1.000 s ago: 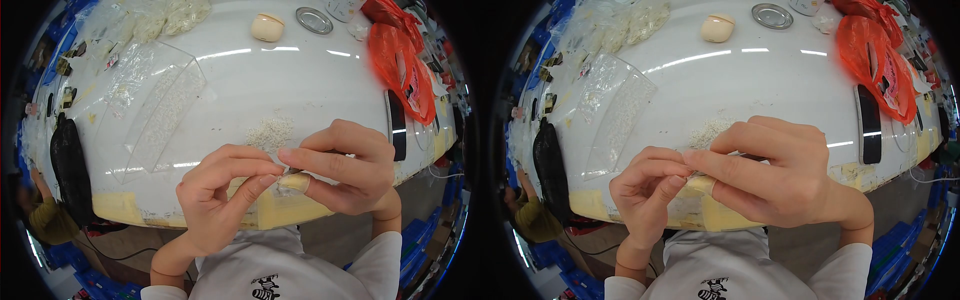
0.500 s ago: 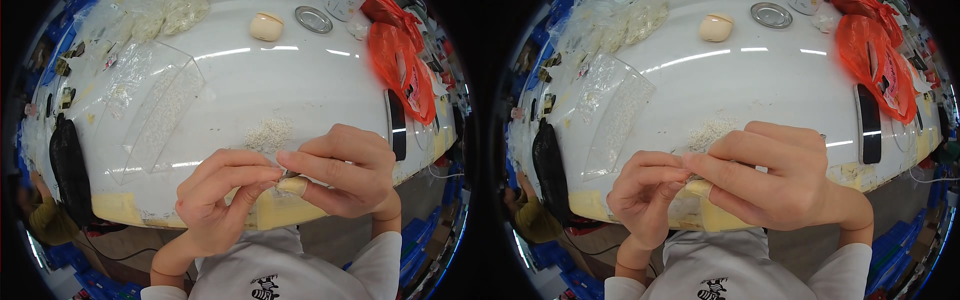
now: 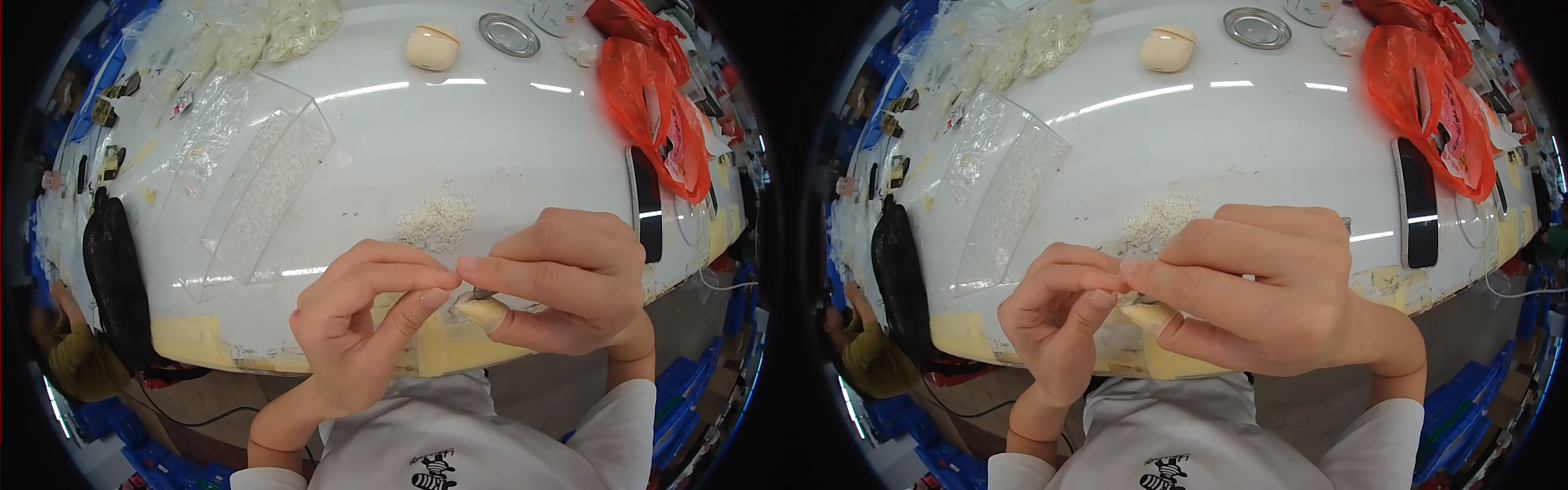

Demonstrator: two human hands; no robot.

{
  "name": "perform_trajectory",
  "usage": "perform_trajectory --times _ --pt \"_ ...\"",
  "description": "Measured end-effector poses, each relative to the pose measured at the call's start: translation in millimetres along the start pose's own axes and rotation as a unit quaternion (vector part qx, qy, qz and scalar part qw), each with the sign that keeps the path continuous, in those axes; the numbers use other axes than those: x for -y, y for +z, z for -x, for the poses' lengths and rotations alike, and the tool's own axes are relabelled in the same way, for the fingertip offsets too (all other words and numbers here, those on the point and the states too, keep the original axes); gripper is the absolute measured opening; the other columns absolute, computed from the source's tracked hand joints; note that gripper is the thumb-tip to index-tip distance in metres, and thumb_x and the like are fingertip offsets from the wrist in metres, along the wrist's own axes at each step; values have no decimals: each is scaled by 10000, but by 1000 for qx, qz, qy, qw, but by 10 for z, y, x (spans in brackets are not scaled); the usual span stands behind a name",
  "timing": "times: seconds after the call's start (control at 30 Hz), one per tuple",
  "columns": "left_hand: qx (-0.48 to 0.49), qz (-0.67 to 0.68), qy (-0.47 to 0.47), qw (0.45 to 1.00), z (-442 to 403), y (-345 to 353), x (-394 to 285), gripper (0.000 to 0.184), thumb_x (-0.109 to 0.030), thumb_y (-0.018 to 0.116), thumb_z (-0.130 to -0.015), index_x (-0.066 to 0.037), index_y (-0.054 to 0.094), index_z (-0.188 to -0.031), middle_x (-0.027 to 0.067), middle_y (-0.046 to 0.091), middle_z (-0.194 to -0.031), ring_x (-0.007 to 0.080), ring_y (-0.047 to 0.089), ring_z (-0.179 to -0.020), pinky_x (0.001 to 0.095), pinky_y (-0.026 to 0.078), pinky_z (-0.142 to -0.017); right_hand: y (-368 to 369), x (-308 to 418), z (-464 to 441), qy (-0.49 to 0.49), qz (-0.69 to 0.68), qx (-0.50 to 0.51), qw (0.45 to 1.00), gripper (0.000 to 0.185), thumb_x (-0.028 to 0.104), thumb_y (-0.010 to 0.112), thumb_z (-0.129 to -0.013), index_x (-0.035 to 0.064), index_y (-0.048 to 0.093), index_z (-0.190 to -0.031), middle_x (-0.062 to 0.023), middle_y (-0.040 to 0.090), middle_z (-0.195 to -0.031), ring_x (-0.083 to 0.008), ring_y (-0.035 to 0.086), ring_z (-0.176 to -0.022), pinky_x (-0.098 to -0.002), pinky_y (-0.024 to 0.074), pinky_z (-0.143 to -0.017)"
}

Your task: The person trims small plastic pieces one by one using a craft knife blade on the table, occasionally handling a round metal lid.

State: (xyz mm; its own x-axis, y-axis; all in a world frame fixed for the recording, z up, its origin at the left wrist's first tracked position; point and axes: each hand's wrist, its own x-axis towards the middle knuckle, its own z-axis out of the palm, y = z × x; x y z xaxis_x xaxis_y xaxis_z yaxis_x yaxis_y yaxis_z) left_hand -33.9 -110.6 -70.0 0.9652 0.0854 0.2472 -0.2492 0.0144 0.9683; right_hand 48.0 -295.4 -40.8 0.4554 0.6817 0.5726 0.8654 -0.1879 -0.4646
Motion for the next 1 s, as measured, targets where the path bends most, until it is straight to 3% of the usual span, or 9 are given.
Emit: perform_trajectory --times 0.23,1.0 --pt "-3 96 -61 994 -1 2 -22 81 41 642 -828 48 665 -906 140 649 -917 181 602 -853 287 472 -772 38 11 -4 12 0 -21 1000 392 77 735 -542 62 731 -933 -48 650 -716 -126 523 -512 -226 383 -429" --pt "13 26 -39 999 -14 2 -43 79 37 644 -825 36 676 -898 135 652 -909 187 608 -823 295 479 -743 36 12 -6 13 5 -15 1000 437 62 712 -513 71 731 -950 -45 644 -721 -125 506 -510 -226 370 -430"
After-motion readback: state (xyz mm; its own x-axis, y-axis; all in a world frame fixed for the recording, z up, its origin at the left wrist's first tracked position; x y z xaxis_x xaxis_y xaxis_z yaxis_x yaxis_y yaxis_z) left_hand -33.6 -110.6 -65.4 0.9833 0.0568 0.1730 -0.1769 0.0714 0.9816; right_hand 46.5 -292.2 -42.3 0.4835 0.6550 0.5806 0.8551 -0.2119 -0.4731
